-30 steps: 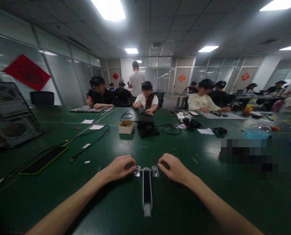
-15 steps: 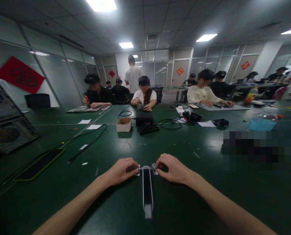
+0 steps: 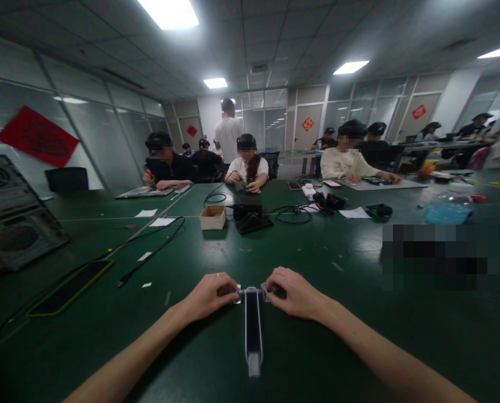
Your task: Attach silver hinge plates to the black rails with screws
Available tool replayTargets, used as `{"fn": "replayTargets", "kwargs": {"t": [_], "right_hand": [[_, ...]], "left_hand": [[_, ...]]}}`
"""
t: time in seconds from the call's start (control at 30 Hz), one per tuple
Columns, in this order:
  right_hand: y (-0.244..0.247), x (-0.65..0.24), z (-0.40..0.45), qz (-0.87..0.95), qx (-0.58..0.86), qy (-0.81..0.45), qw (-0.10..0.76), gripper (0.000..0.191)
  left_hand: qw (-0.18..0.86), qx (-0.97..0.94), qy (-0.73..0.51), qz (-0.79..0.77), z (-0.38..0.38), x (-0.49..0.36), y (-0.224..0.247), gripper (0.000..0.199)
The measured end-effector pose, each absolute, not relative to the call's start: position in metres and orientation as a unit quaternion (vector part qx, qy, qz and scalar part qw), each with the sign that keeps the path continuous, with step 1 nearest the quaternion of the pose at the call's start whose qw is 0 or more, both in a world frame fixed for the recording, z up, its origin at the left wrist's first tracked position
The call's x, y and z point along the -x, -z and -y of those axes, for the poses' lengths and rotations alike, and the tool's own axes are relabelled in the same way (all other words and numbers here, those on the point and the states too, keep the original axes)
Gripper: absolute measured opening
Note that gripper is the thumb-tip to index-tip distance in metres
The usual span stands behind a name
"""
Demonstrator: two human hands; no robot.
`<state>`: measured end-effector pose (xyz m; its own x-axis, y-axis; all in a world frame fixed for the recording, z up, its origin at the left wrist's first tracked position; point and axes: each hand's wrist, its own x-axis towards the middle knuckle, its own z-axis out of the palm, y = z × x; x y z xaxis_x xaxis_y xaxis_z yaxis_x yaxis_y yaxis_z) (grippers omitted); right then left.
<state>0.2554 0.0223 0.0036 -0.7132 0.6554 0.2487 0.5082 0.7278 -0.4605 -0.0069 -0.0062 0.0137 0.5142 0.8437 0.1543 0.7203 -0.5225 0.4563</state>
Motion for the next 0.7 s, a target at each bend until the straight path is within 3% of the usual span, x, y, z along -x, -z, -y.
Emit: {"fn": "replayTargets", "kwargs": {"t": [0.7], "right_hand": [[-0.0072,-0.251,-0.0192,0.903,0.33,-0.179,0.208,0.013]], "left_hand": [[0.164,-0.841,-0.182,-0.482,0.0085,0.0065,-0.0118,0.015]]}}
